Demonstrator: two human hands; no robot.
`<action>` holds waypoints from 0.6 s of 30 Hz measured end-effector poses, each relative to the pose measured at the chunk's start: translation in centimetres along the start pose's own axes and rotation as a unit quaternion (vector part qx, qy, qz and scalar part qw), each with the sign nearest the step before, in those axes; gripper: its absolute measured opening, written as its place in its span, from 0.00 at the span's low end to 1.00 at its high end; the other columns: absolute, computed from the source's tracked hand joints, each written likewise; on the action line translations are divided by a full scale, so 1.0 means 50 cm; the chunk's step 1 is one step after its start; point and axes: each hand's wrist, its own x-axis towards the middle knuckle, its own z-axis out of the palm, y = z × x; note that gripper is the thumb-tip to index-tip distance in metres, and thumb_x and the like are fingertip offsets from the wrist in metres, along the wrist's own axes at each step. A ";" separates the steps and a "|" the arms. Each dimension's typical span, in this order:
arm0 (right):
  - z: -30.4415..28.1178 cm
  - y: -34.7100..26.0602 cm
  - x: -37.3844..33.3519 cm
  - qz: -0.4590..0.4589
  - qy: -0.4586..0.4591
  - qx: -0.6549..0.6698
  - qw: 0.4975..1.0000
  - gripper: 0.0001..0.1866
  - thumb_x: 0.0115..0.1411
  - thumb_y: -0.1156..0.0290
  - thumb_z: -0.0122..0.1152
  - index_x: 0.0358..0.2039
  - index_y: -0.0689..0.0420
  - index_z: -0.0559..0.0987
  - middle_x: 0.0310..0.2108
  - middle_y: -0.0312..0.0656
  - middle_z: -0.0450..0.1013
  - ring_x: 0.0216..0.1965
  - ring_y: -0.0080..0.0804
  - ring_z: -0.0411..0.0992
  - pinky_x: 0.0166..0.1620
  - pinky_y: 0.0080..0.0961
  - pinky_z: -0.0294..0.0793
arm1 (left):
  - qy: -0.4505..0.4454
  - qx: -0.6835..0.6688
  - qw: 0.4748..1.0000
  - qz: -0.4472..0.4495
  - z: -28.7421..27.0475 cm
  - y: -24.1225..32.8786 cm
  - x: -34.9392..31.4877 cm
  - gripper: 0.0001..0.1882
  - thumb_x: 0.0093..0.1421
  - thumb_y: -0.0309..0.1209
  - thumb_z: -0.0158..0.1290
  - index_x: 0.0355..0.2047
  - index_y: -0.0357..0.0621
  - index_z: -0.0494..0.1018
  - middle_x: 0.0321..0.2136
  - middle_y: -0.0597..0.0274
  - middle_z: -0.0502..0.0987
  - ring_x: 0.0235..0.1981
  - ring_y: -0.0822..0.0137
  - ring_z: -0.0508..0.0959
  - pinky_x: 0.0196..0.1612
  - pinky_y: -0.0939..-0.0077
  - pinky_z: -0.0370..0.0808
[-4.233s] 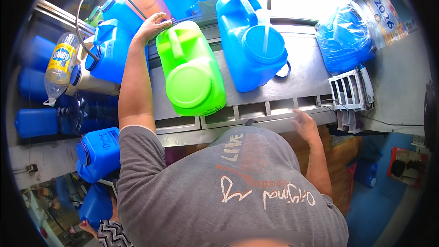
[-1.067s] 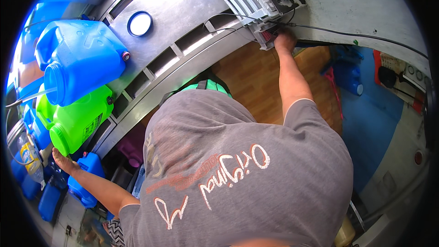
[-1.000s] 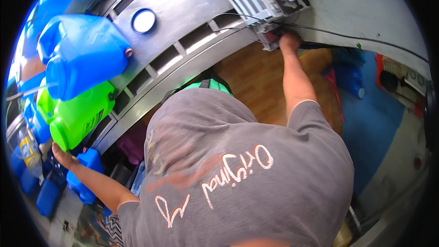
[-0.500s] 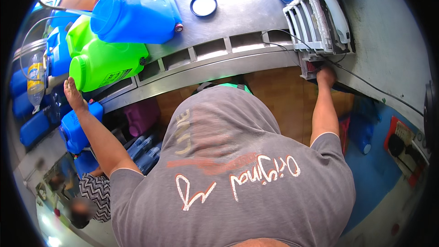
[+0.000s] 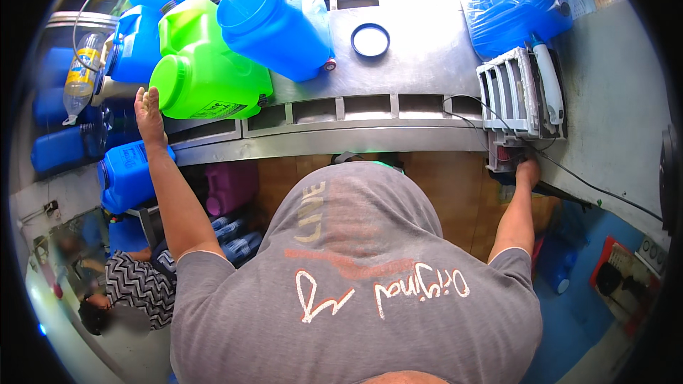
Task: The person places lids on several large plastic jugs, wraps each lid with a strip of tape, and then uses a handheld heat gun to seal the tape around the lid rims. The person handles blue and green jugs one at a time, secures the lids, and moves the sealed jugs aside.
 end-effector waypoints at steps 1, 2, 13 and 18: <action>-0.003 -0.001 -0.002 -0.002 -0.008 -0.004 1.000 0.18 0.64 0.52 0.57 0.47 0.47 0.82 0.47 0.47 0.79 0.48 0.53 0.78 0.47 0.46 0.78 | -0.009 0.003 1.000 0.009 -0.004 0.000 -0.002 0.49 0.61 0.53 0.62 0.70 0.35 0.52 0.67 0.40 0.60 0.66 0.56 0.65 0.67 0.66 0.61; -0.005 -0.002 -0.003 0.005 -0.023 -0.004 1.000 0.19 0.63 0.52 0.58 0.49 0.47 0.81 0.47 0.48 0.79 0.48 0.55 0.77 0.48 0.47 0.78 | -0.016 0.006 1.000 0.006 -0.008 0.000 -0.003 0.48 0.62 0.53 0.61 0.70 0.36 0.52 0.67 0.39 0.59 0.67 0.55 0.64 0.67 0.66 0.61; -0.023 0.029 -0.033 0.092 0.023 0.093 0.991 0.15 0.61 0.56 0.63 0.45 0.50 0.82 0.44 0.53 0.79 0.47 0.58 0.76 0.47 0.49 0.76 | -0.096 0.015 0.993 0.064 -0.039 0.007 -0.009 0.46 0.60 0.40 0.66 0.71 0.39 0.52 0.67 0.41 0.60 0.66 0.55 0.65 0.66 0.66 0.64; -0.133 -0.026 -0.151 0.077 0.000 0.114 0.990 0.13 0.58 0.62 0.64 0.40 0.53 0.82 0.39 0.51 0.80 0.42 0.54 0.79 0.44 0.46 0.77 | -0.056 0.236 0.957 0.160 -0.022 0.005 -0.013 0.51 0.50 0.44 0.73 0.68 0.39 0.58 0.61 0.46 0.69 0.61 0.59 0.71 0.63 0.68 0.69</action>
